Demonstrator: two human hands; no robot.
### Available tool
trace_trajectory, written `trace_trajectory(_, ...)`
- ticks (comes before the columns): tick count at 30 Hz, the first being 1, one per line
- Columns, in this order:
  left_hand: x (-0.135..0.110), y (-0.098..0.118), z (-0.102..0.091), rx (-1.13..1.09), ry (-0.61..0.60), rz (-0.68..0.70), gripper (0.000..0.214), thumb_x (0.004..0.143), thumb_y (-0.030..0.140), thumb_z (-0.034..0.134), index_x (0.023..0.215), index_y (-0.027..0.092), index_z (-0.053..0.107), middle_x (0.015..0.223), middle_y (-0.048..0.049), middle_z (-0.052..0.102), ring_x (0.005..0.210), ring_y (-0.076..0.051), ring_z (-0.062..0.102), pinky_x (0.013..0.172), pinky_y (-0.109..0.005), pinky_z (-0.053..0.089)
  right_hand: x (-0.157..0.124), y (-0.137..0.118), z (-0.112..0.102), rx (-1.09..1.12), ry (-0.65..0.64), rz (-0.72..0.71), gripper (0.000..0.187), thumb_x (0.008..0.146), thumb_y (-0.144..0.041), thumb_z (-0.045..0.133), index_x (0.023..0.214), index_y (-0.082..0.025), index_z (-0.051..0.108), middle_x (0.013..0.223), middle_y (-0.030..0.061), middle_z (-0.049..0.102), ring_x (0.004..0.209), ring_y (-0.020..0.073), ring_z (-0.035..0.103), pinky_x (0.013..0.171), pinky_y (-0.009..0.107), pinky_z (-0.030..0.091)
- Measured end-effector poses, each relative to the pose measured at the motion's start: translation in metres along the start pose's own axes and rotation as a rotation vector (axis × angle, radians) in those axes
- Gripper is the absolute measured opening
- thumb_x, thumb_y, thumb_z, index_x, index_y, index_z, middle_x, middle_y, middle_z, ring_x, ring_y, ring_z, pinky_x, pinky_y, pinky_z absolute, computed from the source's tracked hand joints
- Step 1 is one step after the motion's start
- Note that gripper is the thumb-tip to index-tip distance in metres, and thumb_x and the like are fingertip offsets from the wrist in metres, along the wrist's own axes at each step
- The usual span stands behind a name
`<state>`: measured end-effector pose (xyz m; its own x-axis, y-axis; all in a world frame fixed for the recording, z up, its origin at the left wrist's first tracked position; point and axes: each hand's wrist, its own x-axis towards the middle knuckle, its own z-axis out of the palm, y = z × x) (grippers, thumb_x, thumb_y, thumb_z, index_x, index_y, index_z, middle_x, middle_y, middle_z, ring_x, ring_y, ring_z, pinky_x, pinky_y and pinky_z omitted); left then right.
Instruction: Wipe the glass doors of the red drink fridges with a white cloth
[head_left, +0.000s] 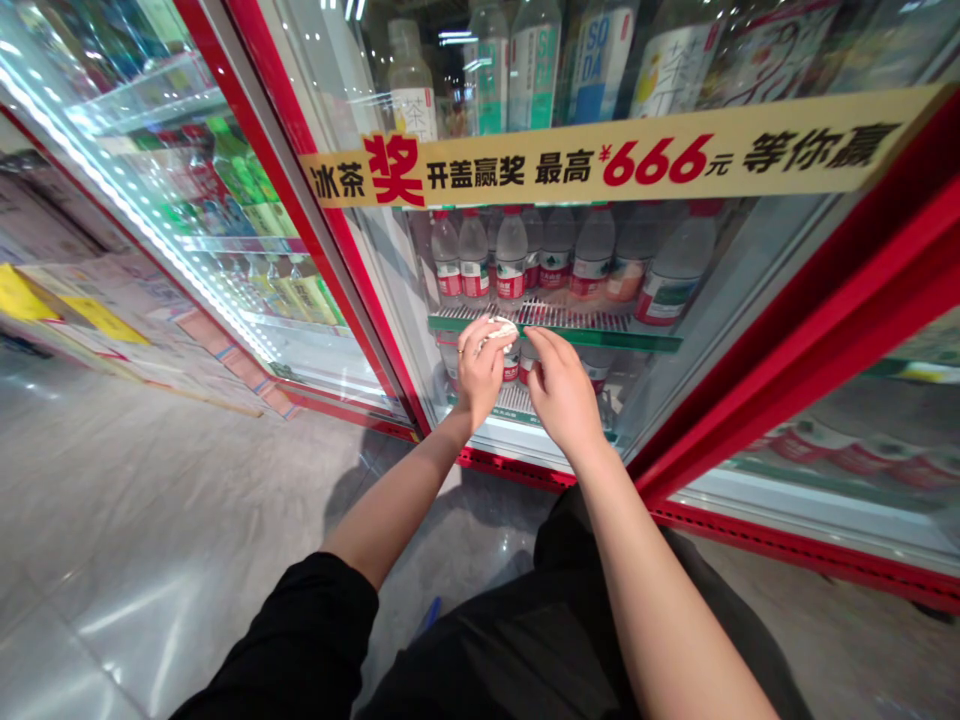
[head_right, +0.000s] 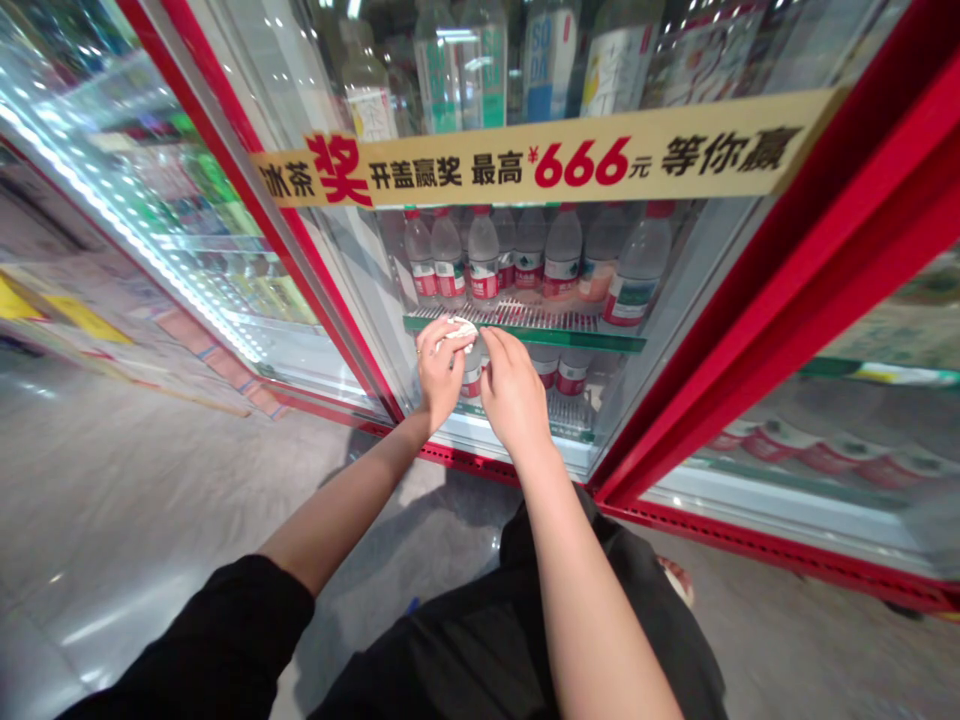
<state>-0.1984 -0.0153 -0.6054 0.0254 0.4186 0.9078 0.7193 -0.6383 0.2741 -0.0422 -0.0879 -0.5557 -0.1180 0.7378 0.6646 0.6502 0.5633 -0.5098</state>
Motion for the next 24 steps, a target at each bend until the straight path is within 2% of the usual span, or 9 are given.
trace_trajectory(2,0.004,0.005,0.003,-0.025,-0.065,0.093,0.023,0.109,0.019,0.056,0.108,0.025,0.078,0.124,-0.0079,0.075,0.139,-0.023,0.065,0.124,-0.047,0.052,0.000,0.000,-0.001,-0.001,0.013,0.010,0.059,0.094,-0.009,0.046,0.149,-0.016,0.064,0.152,0.0170,0.067,0.145,0.0284,0.061,0.130,0.052,0.047)
trace_trajectory(4,0.016,0.006,0.003,-0.045,-0.048,0.165,0.023,0.110,0.020,0.055,0.111,0.026,0.078,0.126,-0.0068,0.075,0.140,-0.022,0.065,0.125,-0.045,0.052,0.000,0.001,-0.004,-0.002,0.041,0.032,0.058,0.094,-0.010,0.046,0.148,-0.016,0.064,0.152,0.0170,0.067,0.145,0.0282,0.062,0.130,0.052,0.047)
trace_trajectory(7,0.037,0.002,-0.001,-0.035,0.017,0.153,0.027,0.110,0.019,0.054,0.119,0.029,0.077,0.131,-0.0053,0.073,0.144,-0.022,0.062,0.129,-0.049,0.047,0.001,0.005,-0.008,0.004,0.104,0.065,0.057,0.094,-0.010,0.047,0.147,-0.020,0.065,0.150,0.0153,0.068,0.143,0.0277,0.062,0.130,0.054,0.046)
trace_trajectory(9,0.044,-0.002,-0.003,-0.012,0.014,0.114,0.029,0.110,0.018,0.053,0.122,0.031,0.077,0.133,-0.0049,0.072,0.146,-0.023,0.060,0.131,-0.052,0.045,0.001,0.009,-0.011,0.007,0.146,0.079,0.056,0.094,-0.011,0.048,0.145,-0.022,0.066,0.147,0.0143,0.070,0.141,0.0275,0.064,0.129,0.054,0.047)
trace_trajectory(11,0.040,-0.002,-0.003,0.010,0.007,0.104,0.030,0.109,0.017,0.053,0.121,0.030,0.078,0.132,-0.0055,0.073,0.145,-0.023,0.061,0.131,-0.052,0.046,0.002,0.012,-0.014,0.004,0.184,0.090,0.055,0.094,-0.011,0.048,0.143,-0.023,0.067,0.144,0.0136,0.072,0.139,0.0274,0.065,0.126,0.054,0.049)
trace_trajectory(14,0.022,0.001,0.001,0.034,-0.011,0.156,0.029,0.110,0.017,0.053,0.120,0.028,0.078,0.128,-0.0068,0.075,0.143,-0.023,0.064,0.127,-0.049,0.051,0.001,0.016,-0.018,-0.001,0.226,0.104,0.054,0.092,-0.011,0.047,0.140,-0.023,0.069,0.140,0.0136,0.073,0.136,0.0275,0.067,0.124,0.053,0.051)
trace_trajectory(18,0.004,0.008,0.006,0.042,-0.130,0.242,0.028,0.111,0.021,0.052,0.119,0.027,0.078,0.126,-0.0073,0.076,0.142,-0.021,0.065,0.122,-0.045,0.057,0.000,0.018,-0.021,0.012,0.257,0.113,0.053,0.091,-0.010,0.047,0.138,-0.022,0.070,0.139,0.0141,0.074,0.134,0.0277,0.067,0.124,0.053,0.050)
trace_trajectory(21,0.012,0.009,0.005,0.010,-0.133,0.265,0.028,0.111,0.020,0.053,0.118,0.028,0.078,0.125,-0.0064,0.077,0.141,-0.021,0.066,0.122,-0.046,0.057,0.000,0.019,-0.023,0.024,0.265,0.126,0.054,0.090,-0.010,0.047,0.138,-0.023,0.070,0.137,0.0134,0.074,0.132,0.0279,0.068,0.124,0.054,0.050)
trace_trajectory(24,0.033,0.008,0.002,-0.003,-0.029,0.199,0.028,0.110,0.018,0.053,0.118,0.029,0.078,0.127,-0.0059,0.076,0.141,-0.021,0.065,0.125,-0.049,0.054,0.000,0.020,-0.024,0.016,0.270,0.117,0.053,0.090,-0.010,0.047,0.137,-0.022,0.070,0.136,0.0138,0.074,0.131,0.0276,0.068,0.124,0.053,0.050)
